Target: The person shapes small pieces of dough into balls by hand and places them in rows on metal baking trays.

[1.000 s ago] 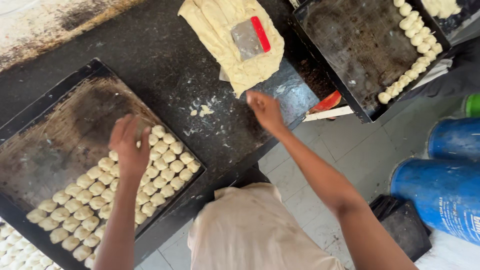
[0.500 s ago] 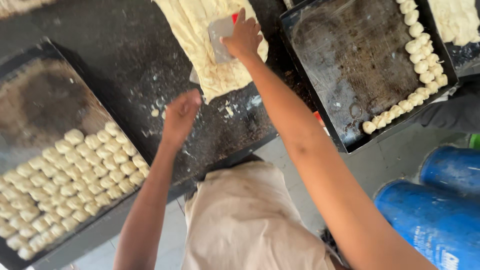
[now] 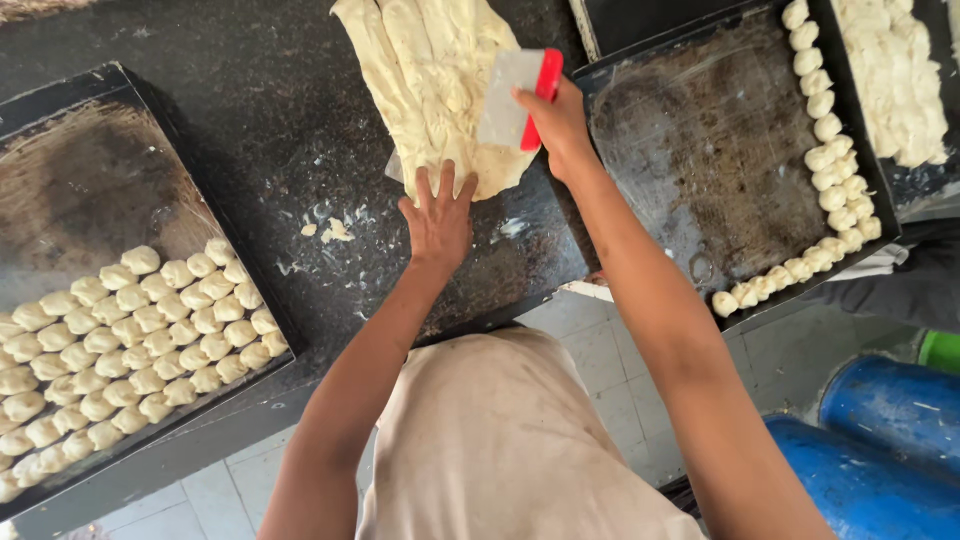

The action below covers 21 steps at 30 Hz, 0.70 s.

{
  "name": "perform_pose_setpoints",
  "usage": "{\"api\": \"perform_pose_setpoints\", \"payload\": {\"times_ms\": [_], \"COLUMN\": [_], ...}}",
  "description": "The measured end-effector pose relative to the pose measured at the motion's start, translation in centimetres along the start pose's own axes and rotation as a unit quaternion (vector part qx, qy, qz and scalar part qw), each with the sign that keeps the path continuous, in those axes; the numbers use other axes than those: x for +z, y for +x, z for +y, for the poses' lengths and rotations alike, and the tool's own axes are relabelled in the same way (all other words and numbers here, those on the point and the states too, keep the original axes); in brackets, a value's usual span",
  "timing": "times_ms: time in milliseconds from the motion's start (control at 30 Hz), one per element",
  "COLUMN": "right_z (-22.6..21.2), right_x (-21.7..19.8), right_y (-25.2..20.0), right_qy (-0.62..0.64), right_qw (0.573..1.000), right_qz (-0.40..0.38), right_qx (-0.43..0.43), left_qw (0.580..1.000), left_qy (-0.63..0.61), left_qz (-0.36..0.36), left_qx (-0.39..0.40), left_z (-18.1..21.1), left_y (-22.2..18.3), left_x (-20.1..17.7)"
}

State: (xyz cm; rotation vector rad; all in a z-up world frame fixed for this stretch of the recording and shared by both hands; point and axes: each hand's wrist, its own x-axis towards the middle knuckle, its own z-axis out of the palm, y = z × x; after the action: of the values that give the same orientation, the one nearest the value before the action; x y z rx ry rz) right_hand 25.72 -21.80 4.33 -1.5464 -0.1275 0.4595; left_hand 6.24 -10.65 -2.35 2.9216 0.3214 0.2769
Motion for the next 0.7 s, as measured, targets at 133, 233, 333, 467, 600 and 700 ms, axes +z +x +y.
{"api": "perform_pose_setpoints", "payload": {"times_ms": [133,233,333,467,600,700], "right_z": [-0.8,-1.8,-2.2,-1.8,-1.3,-2.5], "right_x": [-1.8,-3.4,-4.8,-4.9,-3.9,-3.0], "right_y": [-2.3,-3.2,-3.8,-4.0,-4.7,-5.3], "right_qy": [-0.046,-0.033,-0.031,-0.022,-0.021,-0.023], "right_qw": [0.998,0.999,0.998,0.999,1.000,1.000], "right_qz": [0.014,0.023,0.049,0.033,-0.005,-0.002], "right_qx": [0.030,0.014,0.018,0.026,0.019,-0.007], "left_qw": [0.996,0.969,0.889,0.885,0.915,0.931], "left_qy": [-0.040,-0.237,-0.437,-0.426,-0.359,-0.289], "left_qz": [-0.069,-0.074,-0.086,-0.187,-0.178,-0.207], "left_qx": [0.036,0.012,0.102,0.001,0.033,0.083], "left_z": [-1.6,-3.2,-7.1,-10.2,-9.1,-8.9], "left_y": [3.5,7.6,11.3,14.9,15.1,11.4], "left_x": [0.8,-0.3,-3.0,-6.9,-10.0,-11.6]}}
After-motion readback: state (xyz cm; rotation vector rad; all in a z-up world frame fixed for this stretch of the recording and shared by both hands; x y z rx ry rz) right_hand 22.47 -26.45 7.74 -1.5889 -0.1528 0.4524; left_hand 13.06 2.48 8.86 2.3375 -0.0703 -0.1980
